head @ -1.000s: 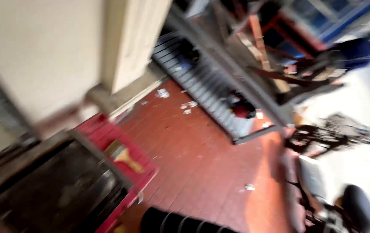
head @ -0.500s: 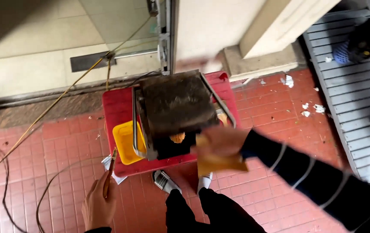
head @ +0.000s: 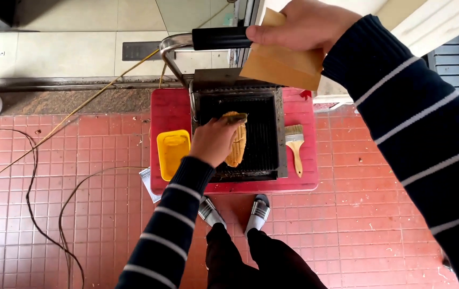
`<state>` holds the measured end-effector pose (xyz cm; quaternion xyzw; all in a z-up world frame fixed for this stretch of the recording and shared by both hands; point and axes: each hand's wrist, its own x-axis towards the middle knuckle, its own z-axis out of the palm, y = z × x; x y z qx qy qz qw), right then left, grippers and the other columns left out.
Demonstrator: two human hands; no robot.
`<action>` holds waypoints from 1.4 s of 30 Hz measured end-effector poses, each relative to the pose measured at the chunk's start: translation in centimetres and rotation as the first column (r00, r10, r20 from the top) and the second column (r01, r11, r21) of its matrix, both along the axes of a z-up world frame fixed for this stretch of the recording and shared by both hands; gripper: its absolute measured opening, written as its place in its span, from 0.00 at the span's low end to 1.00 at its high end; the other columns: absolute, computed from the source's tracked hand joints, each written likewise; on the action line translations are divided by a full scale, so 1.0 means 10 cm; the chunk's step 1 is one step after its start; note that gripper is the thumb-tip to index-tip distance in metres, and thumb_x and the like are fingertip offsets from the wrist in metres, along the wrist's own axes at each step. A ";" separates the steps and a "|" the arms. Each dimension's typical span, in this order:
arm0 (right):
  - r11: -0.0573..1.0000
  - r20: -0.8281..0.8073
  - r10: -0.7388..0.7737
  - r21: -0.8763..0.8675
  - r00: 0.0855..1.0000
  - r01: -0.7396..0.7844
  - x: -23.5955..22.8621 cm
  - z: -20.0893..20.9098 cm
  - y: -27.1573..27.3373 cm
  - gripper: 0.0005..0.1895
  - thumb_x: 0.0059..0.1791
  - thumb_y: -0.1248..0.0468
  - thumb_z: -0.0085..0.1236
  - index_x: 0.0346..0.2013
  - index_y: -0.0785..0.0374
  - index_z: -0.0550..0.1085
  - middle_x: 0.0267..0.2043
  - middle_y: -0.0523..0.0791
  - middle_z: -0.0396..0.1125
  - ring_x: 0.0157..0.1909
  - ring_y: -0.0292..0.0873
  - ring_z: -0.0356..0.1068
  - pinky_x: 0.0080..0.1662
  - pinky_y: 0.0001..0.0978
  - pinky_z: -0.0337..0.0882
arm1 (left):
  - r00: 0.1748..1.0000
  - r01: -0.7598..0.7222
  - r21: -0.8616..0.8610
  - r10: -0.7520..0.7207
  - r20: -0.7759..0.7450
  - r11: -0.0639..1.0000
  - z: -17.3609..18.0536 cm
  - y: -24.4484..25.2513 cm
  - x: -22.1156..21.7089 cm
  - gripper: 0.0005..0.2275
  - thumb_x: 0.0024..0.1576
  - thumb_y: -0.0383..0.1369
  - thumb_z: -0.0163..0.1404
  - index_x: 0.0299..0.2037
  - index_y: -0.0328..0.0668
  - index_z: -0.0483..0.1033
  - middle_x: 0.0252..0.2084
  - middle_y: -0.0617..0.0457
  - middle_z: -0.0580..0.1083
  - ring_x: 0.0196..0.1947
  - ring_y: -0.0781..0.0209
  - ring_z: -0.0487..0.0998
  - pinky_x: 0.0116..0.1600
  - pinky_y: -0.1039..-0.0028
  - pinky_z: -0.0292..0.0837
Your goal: The person slices meat from a vertical rotisserie using a knife and tongs, then retrieves a plastic bag and a bread roll from a drawer. They place the roll on a small electric grill, flip it, and then hand the prepared food to a customer on a scooter. The person continues slicing meat from the rotisserie after the transaction.
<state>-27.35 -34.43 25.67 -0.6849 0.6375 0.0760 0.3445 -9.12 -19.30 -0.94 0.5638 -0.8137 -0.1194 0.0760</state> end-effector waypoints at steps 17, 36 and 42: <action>0.999 -0.009 0.039 -0.036 0.999 -0.040 0.01 -0.04 -0.03 0.39 0.55 0.25 0.58 0.44 0.60 0.77 0.42 0.46 0.78 0.39 0.46 0.78 0.38 0.43 0.73 | 0.960 0.145 0.041 -0.151 0.235 0.989 -0.27 0.03 -0.13 0.10 0.65 0.28 0.56 0.56 0.41 0.81 0.42 0.48 0.83 0.38 0.53 0.88 0.35 0.57 0.90; 0.977 -0.234 0.100 0.205 0.967 -0.051 0.21 0.28 0.36 0.33 0.62 0.35 0.48 0.52 0.60 0.81 0.49 0.53 0.84 0.47 0.55 0.84 0.47 0.45 0.82 | 0.986 -0.062 0.380 0.115 -0.117 0.923 0.65 1.17 0.86 0.25 0.71 0.36 0.49 0.79 0.66 0.67 0.59 0.55 0.84 0.47 0.55 0.87 0.29 0.57 0.89; 0.820 -0.349 0.421 0.542 0.837 -0.187 -0.13 -0.63 0.98 0.36 0.62 0.30 0.33 0.44 0.50 0.82 0.35 0.41 0.78 0.34 0.38 0.82 0.37 0.29 0.80 | 0.984 -0.152 0.338 0.175 -0.038 0.929 -0.42 1.49 1.80 0.16 0.70 0.34 0.50 0.69 0.59 0.76 0.56 0.48 0.80 0.57 0.44 0.83 0.46 0.44 0.91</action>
